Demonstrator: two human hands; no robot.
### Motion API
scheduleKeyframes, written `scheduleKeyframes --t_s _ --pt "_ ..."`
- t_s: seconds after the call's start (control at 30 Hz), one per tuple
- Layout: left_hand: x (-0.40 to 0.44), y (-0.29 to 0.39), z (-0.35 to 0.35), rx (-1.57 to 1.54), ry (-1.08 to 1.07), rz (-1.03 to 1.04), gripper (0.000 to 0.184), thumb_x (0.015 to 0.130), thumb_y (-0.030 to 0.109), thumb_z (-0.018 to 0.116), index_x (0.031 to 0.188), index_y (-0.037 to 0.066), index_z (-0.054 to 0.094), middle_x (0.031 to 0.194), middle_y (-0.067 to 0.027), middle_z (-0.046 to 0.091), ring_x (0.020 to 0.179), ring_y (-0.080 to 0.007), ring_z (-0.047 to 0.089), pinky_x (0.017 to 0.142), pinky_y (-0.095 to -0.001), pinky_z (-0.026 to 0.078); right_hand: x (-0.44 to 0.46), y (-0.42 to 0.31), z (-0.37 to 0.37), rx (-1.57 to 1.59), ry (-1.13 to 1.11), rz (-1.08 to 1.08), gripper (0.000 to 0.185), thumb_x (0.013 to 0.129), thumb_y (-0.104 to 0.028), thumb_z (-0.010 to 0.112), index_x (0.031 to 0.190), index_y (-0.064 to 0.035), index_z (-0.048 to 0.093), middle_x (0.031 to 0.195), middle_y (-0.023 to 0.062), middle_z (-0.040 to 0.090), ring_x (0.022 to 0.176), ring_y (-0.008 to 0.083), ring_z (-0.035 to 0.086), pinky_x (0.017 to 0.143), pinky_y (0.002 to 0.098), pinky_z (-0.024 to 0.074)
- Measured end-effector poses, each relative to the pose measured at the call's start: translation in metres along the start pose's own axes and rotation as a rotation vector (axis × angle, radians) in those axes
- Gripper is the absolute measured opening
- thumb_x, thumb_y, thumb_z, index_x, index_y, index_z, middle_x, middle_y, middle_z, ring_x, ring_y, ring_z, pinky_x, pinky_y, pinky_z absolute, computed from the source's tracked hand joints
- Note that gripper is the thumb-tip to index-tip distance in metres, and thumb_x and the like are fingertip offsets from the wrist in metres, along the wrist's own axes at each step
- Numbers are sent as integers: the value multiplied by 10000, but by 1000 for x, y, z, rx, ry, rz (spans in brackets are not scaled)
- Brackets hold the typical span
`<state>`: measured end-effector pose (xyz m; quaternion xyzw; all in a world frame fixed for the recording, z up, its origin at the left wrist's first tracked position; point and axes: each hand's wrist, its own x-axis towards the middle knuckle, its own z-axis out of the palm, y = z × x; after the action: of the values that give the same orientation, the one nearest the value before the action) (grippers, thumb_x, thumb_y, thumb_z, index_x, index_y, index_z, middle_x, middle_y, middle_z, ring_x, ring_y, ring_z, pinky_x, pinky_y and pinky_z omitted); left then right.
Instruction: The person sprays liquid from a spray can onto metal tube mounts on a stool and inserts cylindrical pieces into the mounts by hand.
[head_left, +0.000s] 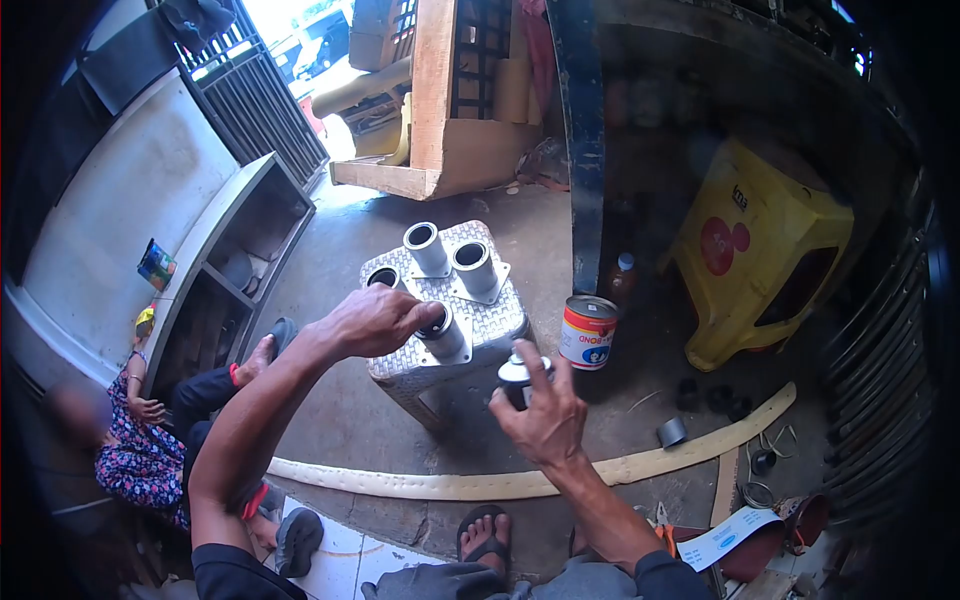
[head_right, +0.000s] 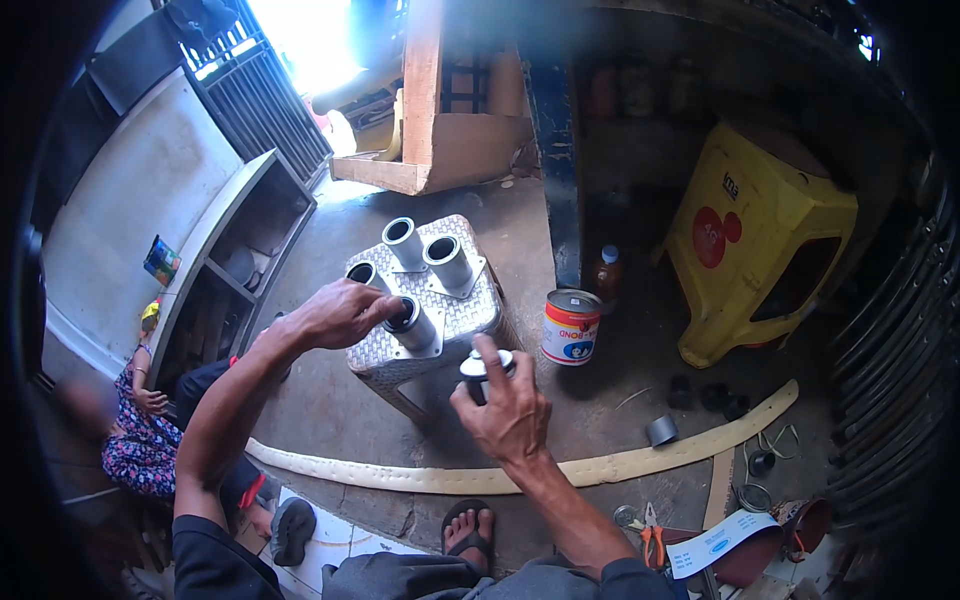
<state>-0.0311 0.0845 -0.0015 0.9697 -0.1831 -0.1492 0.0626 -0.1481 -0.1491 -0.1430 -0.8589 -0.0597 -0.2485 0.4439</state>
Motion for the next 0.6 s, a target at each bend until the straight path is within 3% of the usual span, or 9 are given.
scheduleKeyframes --t_s 0.03,0.1,0.17,0.27,0.4,0.53,0.6 --pt "-1 -1 3 20 -13 98 737 1093 599 322 1001 30 780 863 -244 728 856 -444 704 807 -526 531 2 3 0 -3 2 2 685 786 -261 798 1425 -277 550 1067 134 556 763 318 705 612 469 611" --pt "-3 -1 8 -7 -19 147 723 1093 602 317 1048 49 780 917 -219 745 888 -423 715 831 -518 542 4 7 -3 -28 57 -11 688 783 -245 798 1424 -276 551 1061 124 554 762 306 700 608 463 609" --pt "1 -1 11 36 -27 163 686 1095 586 325 1081 80 787 935 -201 756 889 -406 724 839 -508 549 -4 0 -2 -29 -83 -62 688 799 -282 790 1441 -284 543 1067 157 551 746 337 704 599 473 606" --pt "2 14 3 84 -68 75 712 1075 634 314 1092 111 796 928 -200 759 887 -402 727 831 -503 551 -25 -16 8 100 -244 -154 748 814 -319 794 1504 -304 505 1090 216 542 786 394 719 631 507 603" --pt "1 23 1 128 -63 -45 789 1054 692 273 1070 102 796 902 -216 753 882 -415 721 815 -506 546 -26 -21 9 199 -270 -193 731 820 -314 789 1498 -300 513 1106 220 549 785 415 711 669 520 606" --pt "7 17 9 44 -39 -23 852 1055 703 238 1023 55 790 885 -249 741 879 -427 714 814 -511 539 -4 -6 1 68 -28 -45 697 798 -283 793 1449 -279 544 1089 151 563 788 359 703 651 479 616" --pt "11 14 9 -4 -77 -63 956 1044 743 152 931 -2 740 857 -252 709 900 -452 684 826 -525 504 7 3 -3 38 126 -2 691 779 -256 805 1424 -258 557 1088 131 567 809 325 697 644 458 615"
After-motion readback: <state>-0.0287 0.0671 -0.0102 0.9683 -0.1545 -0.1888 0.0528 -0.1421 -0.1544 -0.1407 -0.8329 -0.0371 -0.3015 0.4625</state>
